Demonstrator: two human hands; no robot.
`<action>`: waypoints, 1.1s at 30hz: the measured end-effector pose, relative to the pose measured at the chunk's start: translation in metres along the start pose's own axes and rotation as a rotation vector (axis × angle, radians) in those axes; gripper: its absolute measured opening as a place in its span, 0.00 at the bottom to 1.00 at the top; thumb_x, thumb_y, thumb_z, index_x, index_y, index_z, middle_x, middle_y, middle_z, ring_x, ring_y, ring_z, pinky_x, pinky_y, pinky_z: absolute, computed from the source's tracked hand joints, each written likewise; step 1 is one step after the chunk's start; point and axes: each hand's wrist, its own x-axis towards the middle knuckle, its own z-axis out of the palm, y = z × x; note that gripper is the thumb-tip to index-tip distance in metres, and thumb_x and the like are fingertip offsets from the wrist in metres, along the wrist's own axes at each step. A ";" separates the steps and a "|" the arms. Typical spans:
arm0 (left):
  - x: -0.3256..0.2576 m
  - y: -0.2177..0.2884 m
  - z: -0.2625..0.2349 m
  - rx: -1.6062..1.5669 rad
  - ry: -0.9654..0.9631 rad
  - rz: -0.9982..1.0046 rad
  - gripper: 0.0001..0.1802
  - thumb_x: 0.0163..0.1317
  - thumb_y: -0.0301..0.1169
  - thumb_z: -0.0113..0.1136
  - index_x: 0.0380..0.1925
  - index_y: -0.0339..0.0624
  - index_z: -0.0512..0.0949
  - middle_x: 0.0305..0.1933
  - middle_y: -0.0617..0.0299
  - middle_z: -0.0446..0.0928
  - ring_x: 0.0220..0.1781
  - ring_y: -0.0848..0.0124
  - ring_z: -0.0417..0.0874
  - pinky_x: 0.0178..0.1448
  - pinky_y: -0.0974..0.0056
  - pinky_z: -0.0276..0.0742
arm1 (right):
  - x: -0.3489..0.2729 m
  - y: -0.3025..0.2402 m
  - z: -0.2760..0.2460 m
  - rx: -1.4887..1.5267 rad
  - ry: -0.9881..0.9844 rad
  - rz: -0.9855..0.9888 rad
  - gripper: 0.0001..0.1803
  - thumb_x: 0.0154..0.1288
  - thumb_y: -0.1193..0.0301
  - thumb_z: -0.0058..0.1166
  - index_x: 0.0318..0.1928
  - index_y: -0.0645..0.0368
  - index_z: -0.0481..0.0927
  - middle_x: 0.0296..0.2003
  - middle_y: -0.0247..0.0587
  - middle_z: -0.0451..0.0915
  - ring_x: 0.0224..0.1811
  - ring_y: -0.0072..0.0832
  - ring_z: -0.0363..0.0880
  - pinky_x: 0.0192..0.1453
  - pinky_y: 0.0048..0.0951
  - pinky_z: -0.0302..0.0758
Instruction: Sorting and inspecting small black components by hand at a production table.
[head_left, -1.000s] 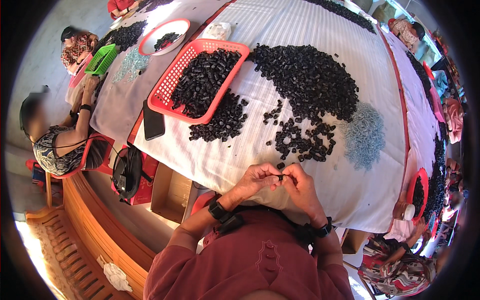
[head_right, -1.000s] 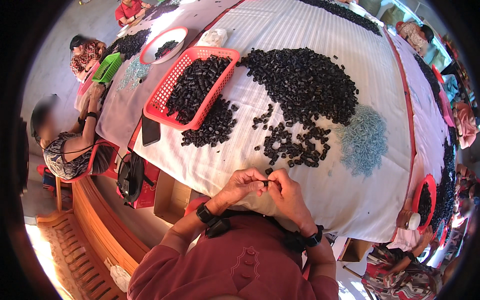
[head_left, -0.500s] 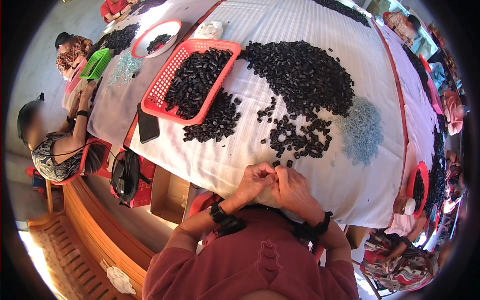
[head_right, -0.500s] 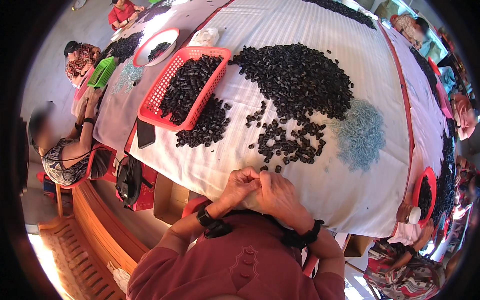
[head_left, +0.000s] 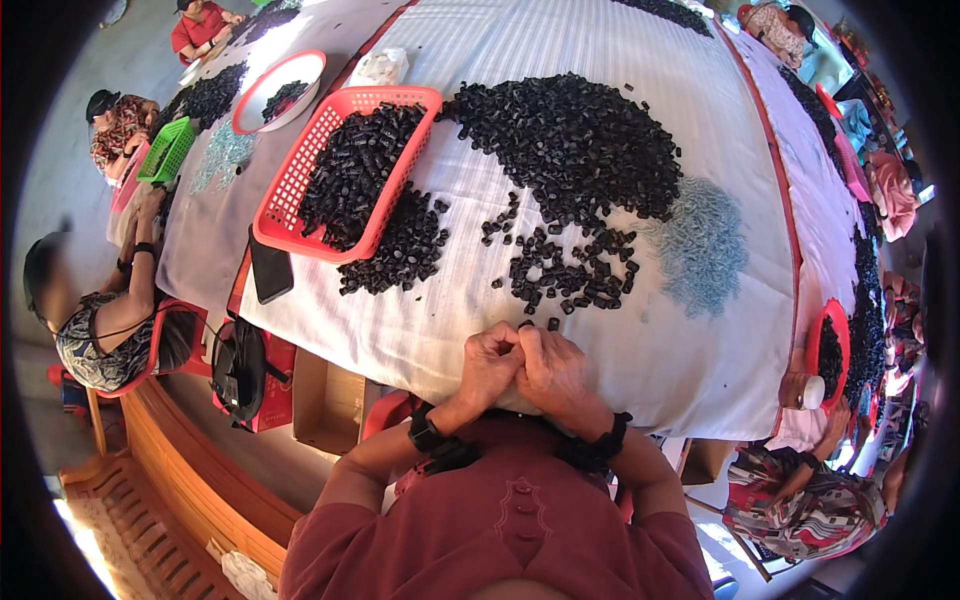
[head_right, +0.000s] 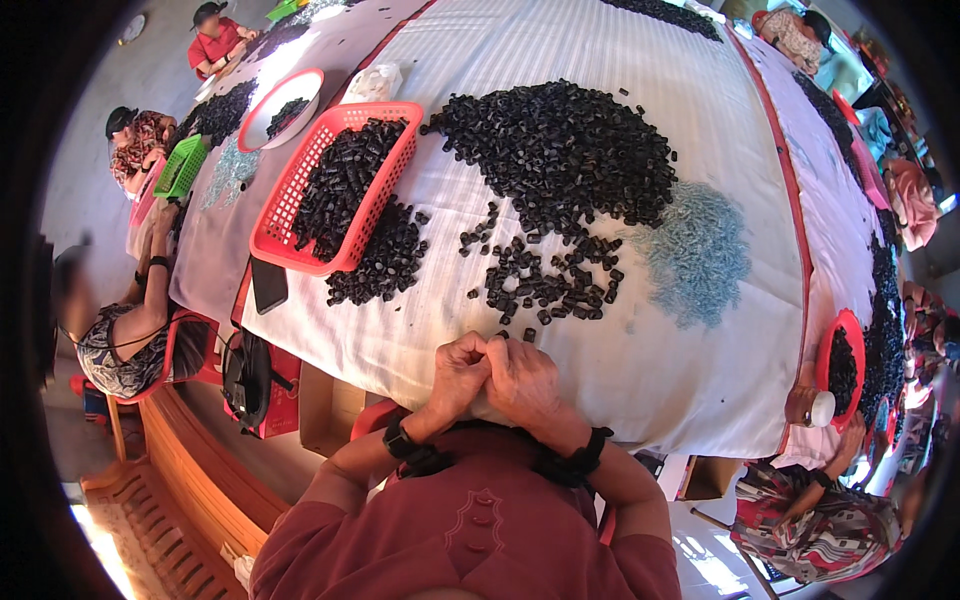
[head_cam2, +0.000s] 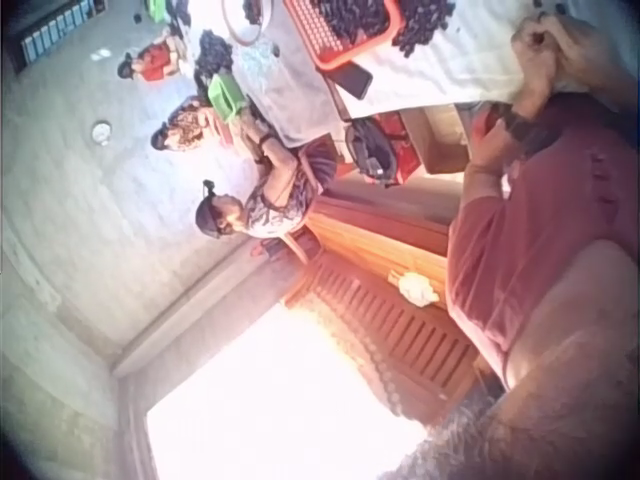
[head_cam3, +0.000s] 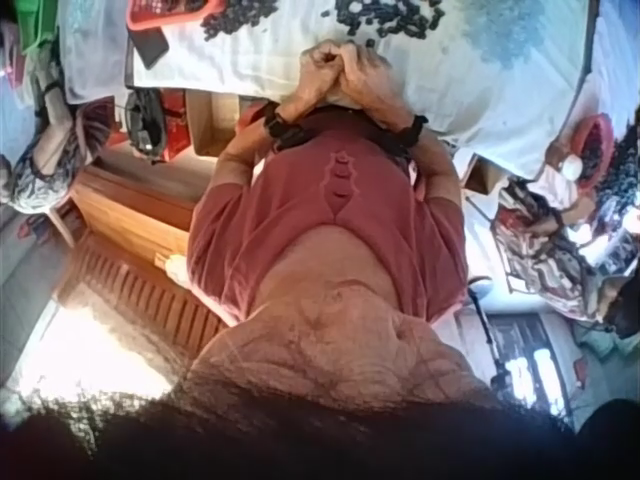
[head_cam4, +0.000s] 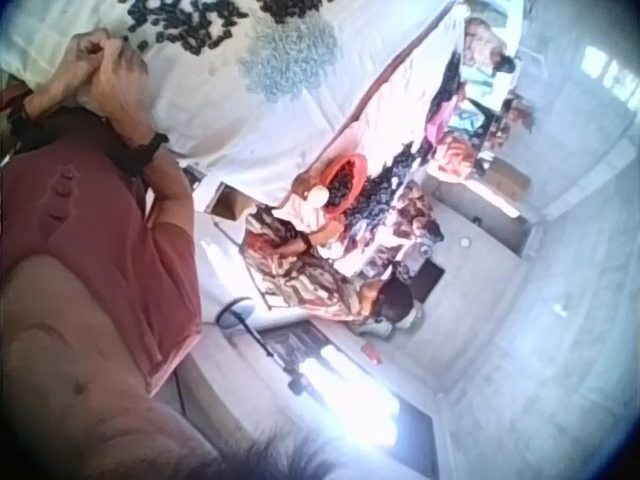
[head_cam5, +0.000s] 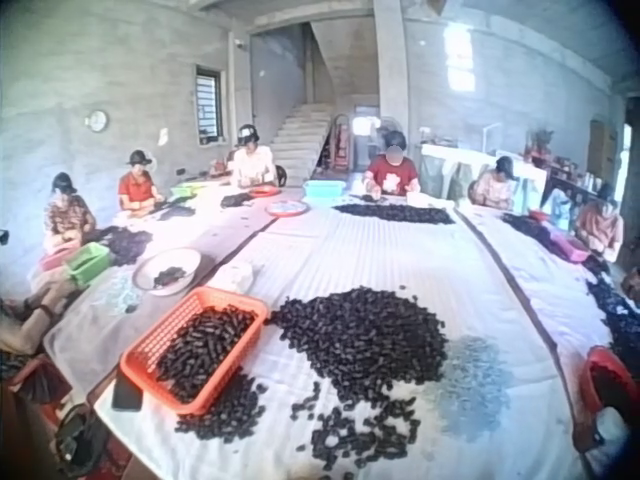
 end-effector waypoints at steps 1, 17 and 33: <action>0.001 -0.001 -0.001 0.019 -0.009 -0.006 0.04 0.58 0.18 0.56 0.25 0.36 0.75 0.25 0.69 0.76 0.27 0.84 0.72 0.30 0.76 0.70 | 0.000 0.001 0.001 0.014 0.018 -0.019 0.14 0.44 0.73 0.55 0.34 0.57 0.68 0.23 0.37 0.70 0.23 0.33 0.73 0.24 0.32 0.72; 0.011 0.030 -0.030 -0.045 -0.055 -0.109 0.02 0.60 0.23 0.58 0.30 0.37 0.76 0.23 0.66 0.75 0.23 0.82 0.74 0.27 0.74 0.75 | -0.036 0.081 -0.049 -0.017 0.110 0.498 0.13 0.56 0.74 0.55 0.42 0.60 0.70 0.35 0.50 0.73 0.34 0.46 0.75 0.36 0.42 0.73; 0.090 0.125 -0.136 1.164 0.693 0.531 0.11 0.55 0.26 0.59 0.39 0.38 0.76 0.31 0.53 0.75 0.31 0.62 0.79 0.36 0.63 0.74 | -0.033 0.098 -0.051 -0.217 0.143 0.587 0.08 0.56 0.80 0.50 0.38 0.62 0.69 0.33 0.52 0.71 0.34 0.50 0.72 0.36 0.43 0.72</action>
